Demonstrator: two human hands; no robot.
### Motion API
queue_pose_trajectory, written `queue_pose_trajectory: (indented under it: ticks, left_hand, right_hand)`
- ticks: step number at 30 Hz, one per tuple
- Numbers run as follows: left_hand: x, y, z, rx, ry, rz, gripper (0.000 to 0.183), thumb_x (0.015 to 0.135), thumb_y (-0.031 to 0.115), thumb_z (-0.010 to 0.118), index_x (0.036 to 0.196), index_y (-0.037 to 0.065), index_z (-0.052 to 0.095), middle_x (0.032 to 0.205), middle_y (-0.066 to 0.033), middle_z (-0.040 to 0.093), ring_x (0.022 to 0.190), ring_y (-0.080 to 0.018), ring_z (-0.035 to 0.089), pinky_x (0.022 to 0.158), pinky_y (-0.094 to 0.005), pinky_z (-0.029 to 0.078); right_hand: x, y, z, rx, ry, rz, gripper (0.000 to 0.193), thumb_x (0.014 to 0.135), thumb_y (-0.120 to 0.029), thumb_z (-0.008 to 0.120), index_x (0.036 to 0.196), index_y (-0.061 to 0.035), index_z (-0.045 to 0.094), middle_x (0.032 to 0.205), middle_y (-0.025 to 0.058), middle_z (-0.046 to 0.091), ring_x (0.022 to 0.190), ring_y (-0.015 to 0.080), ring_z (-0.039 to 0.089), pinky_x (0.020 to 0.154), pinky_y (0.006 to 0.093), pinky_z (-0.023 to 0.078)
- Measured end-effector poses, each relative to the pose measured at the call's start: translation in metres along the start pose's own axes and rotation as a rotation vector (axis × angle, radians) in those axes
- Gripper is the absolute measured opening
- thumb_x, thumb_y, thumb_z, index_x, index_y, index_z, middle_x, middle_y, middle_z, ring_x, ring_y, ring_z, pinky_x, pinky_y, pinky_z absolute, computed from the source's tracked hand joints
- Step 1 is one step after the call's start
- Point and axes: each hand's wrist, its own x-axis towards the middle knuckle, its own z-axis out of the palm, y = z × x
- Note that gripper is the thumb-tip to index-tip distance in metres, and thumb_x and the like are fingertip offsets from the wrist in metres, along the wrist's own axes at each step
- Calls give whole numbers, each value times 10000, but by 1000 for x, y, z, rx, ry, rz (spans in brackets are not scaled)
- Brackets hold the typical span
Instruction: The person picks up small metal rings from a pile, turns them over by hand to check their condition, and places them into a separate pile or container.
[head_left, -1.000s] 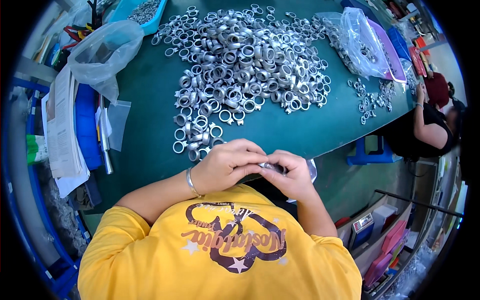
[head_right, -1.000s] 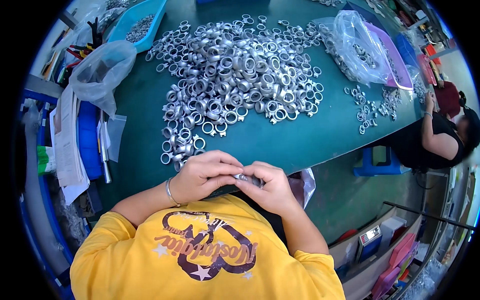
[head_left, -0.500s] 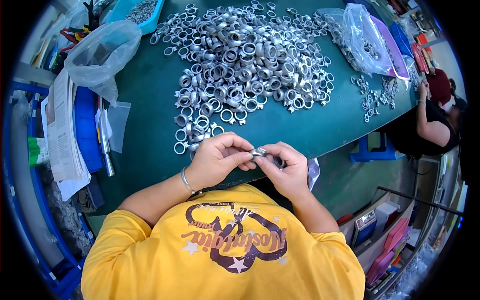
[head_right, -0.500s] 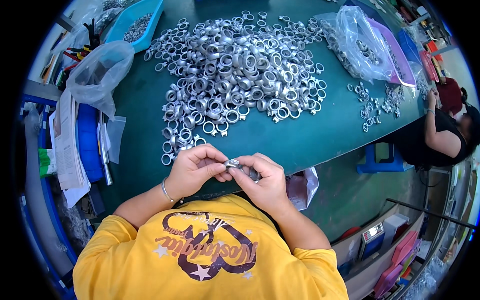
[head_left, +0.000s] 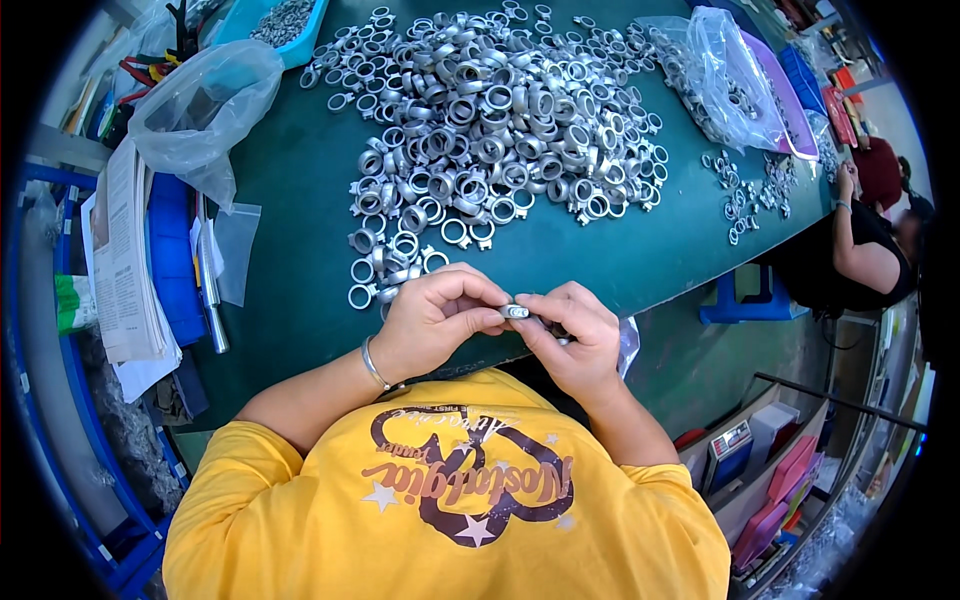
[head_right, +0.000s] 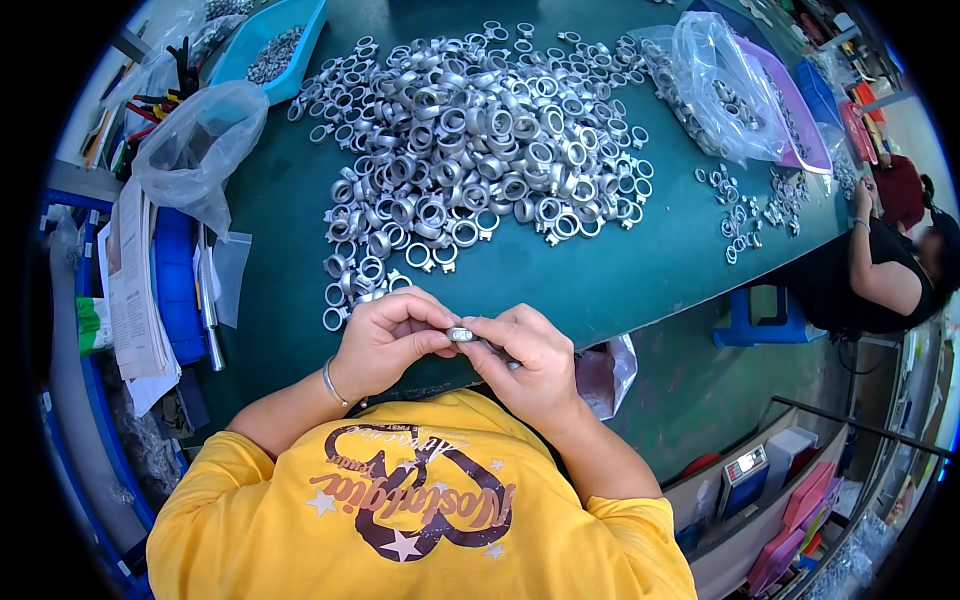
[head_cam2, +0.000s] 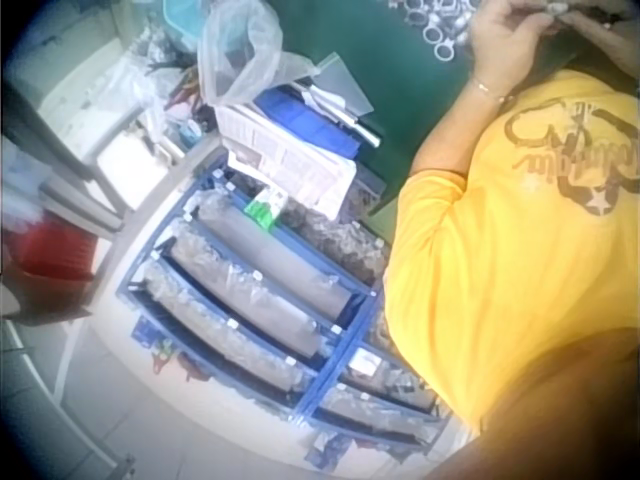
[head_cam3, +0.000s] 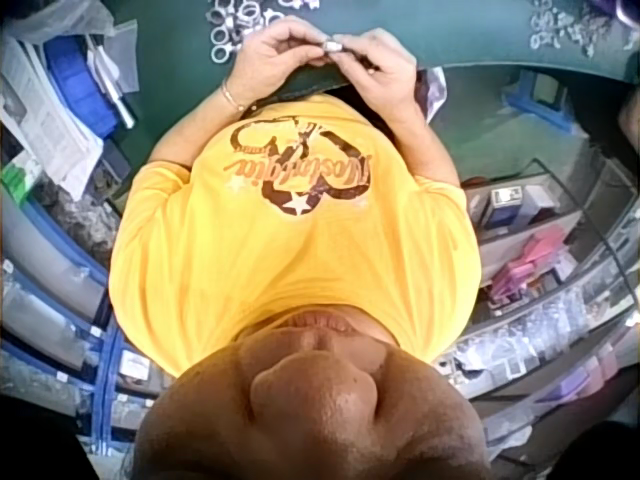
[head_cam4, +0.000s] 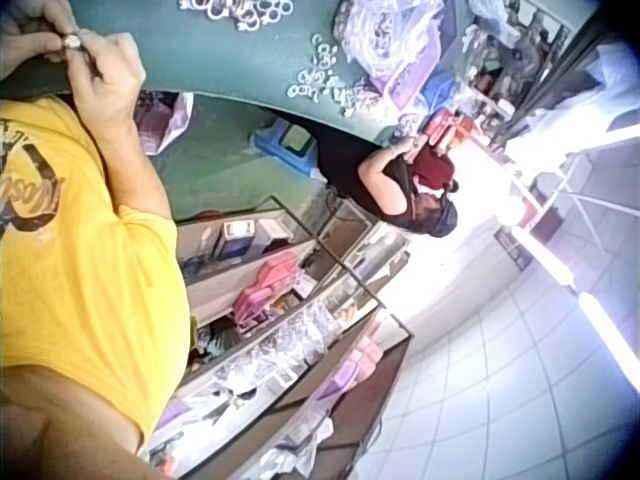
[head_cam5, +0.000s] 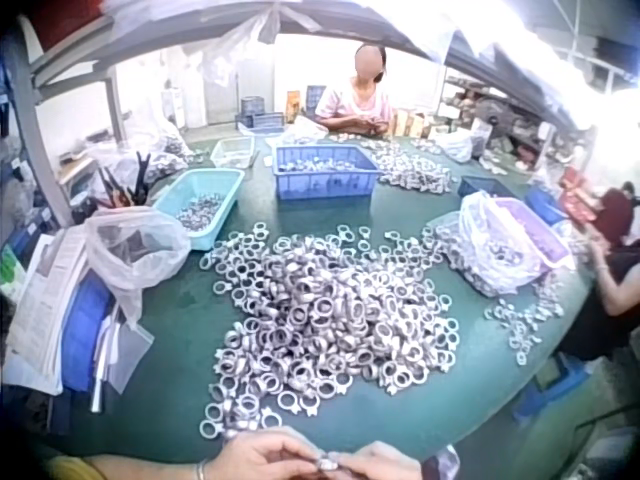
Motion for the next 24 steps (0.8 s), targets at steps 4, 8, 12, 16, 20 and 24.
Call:
queue_pose_trajectory:
  ticks: [4,8,12,16,20,24]
  left_hand:
    - [-1,-2,1,35,7,-21,126,868,-42,591,992,-56,605,996,-127,593,884,-203,661,780,-279,563]
    - [-2,3,3,-25,44,-171,173,869,-48,585,1042,-47,566,1018,-146,635,908,-222,666,777,-286,555]
    - [-5,6,-3,-69,145,-152,152,868,-30,598,1018,-40,573,948,-136,659,857,-209,680,738,-273,558]
    - [-1,5,-2,-28,165,-100,126,877,-5,601,999,-31,586,896,-114,667,812,-182,684,698,-251,559]
    - [-2,8,-1,-60,173,-80,106,883,-6,591,985,-34,591,890,-113,664,795,-177,682,692,-259,561]
    - [-7,6,-16,-42,238,-76,100,885,-10,584,982,-34,596,895,-115,663,798,-178,681,697,-266,563]
  right_hand:
    - [-3,2,1,7,5,10,214,718,16,740,923,-29,699,690,62,594,571,131,555,493,241,444]
    - [6,6,-17,57,-95,190,146,742,-34,733,883,-31,693,682,54,587,595,119,549,521,246,429]
    - [60,20,-66,-62,191,200,138,752,-74,748,849,2,686,763,31,642,691,83,568,606,232,458]
    - [153,49,-149,-95,611,231,232,801,-124,703,969,35,685,776,21,640,658,62,533,577,209,430]
    - [179,117,-208,170,995,188,260,835,-129,671,1023,50,661,755,21,612,547,69,490,466,213,373]
    - [113,99,-181,389,757,362,175,841,-143,657,922,11,635,669,5,547,478,72,454,391,213,308]
